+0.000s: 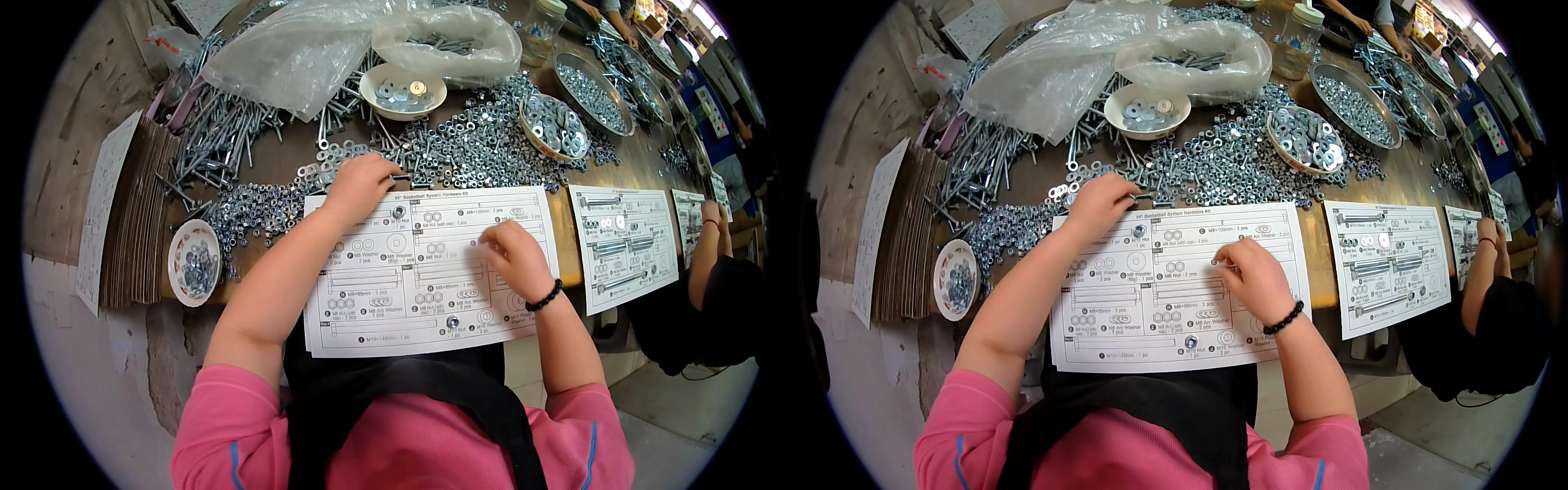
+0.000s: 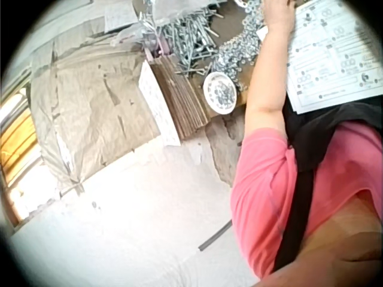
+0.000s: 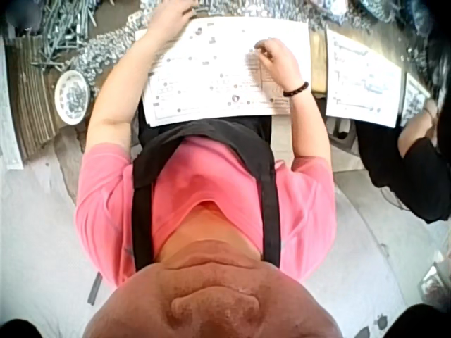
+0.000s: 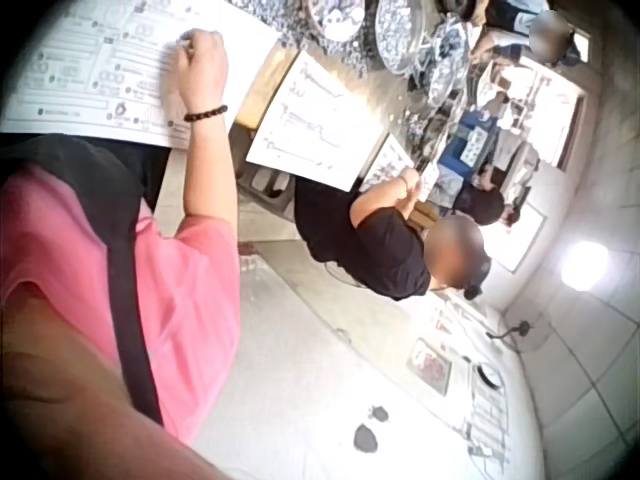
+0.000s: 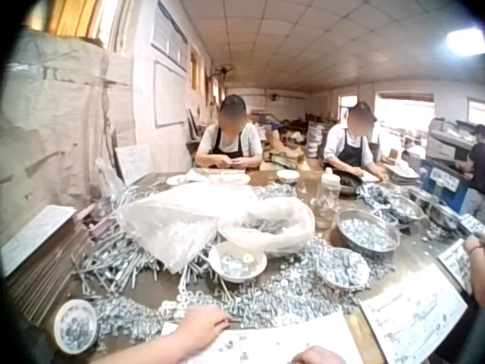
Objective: The person sorts bolts, nuts, and washers from a large pile on a table and places them onto a printed sheet with labeled slots. They repeatedly pick individual fasteners, match them to the sheet, and arrange them in rows. Other workers are visible in the background performing similar tasks.
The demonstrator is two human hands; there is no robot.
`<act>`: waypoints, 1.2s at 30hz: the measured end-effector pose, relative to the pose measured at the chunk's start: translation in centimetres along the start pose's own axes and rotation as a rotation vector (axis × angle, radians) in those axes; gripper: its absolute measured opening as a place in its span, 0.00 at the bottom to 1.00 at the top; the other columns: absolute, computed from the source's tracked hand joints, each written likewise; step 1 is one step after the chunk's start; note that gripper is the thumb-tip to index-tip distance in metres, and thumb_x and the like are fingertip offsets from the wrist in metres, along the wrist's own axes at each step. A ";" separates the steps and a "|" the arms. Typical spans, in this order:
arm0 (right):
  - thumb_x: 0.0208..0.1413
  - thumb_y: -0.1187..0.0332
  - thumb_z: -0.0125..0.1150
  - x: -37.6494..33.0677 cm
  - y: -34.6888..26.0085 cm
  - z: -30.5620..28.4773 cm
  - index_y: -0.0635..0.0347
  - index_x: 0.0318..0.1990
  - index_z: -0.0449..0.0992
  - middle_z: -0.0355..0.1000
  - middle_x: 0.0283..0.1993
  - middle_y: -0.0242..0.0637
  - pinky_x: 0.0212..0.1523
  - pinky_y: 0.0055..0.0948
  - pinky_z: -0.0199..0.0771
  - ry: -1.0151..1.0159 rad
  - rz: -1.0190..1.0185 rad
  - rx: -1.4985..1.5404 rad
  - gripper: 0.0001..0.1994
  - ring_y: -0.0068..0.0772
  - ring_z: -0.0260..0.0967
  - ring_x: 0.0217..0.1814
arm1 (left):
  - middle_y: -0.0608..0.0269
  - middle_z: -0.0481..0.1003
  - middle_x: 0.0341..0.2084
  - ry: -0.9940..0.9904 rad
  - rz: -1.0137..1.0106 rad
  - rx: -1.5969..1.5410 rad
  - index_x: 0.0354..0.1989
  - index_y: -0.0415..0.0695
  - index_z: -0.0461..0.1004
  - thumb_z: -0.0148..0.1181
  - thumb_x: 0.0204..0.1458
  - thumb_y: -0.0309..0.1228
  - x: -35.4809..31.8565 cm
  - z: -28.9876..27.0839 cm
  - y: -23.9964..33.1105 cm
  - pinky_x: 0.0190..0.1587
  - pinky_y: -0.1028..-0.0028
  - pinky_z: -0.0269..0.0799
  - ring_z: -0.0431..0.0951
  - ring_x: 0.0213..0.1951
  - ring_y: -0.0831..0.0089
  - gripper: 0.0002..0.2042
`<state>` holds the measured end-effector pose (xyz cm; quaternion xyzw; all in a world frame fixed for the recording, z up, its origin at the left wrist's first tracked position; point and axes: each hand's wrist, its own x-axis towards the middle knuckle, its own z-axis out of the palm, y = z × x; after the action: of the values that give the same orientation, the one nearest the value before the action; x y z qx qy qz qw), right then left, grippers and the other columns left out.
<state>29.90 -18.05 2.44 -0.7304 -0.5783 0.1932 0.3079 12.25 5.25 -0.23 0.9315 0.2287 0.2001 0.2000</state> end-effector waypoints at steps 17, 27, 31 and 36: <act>0.43 0.71 0.56 11.4 1.7 4.5 0.56 0.26 0.75 0.67 0.29 0.39 0.35 0.37 0.71 0.106 -0.103 -0.488 0.03 0.41 0.68 0.36 | 0.59 0.74 0.32 -0.122 -0.120 -0.048 0.37 0.46 0.75 0.55 0.46 0.29 2.1 1.2 2.6 0.42 0.65 0.67 0.73 0.39 0.61 0.09; 0.45 0.68 0.58 11.1 1.5 3.1 0.54 0.29 0.77 0.68 0.31 0.37 0.37 0.36 0.69 0.070 0.017 -0.213 0.04 0.40 0.68 0.36 | 0.64 0.73 0.27 -0.086 0.138 0.079 0.31 0.46 0.75 0.59 0.43 0.29 1.3 1.2 1.1 0.39 0.65 0.67 0.73 0.35 0.64 0.06; 0.44 0.67 0.60 8.5 1.8 0.9 0.56 0.29 0.76 0.69 0.31 0.37 0.36 0.34 0.69 0.072 0.028 -0.139 0.05 0.39 0.68 0.35 | 0.65 0.73 0.26 -0.125 0.188 0.276 0.31 0.48 0.76 0.59 0.42 0.30 2.3 2.4 1.4 0.37 0.65 0.68 0.74 0.34 0.65 0.06; 0.44 0.70 0.61 3.3 3.2 -2.9 0.59 0.28 0.75 0.69 0.31 0.38 0.34 0.33 0.68 0.074 0.091 -0.159 0.04 0.39 0.68 0.35 | 0.65 0.74 0.23 -0.163 0.192 0.408 0.25 0.47 0.75 0.58 0.42 0.29 3.3 2.8 1.8 0.35 0.65 0.68 0.75 0.31 0.64 0.02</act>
<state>34.93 -16.03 2.64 -0.7847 -0.5464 0.1332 0.2608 16.88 4.65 -0.79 0.9831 0.1580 0.0918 0.0055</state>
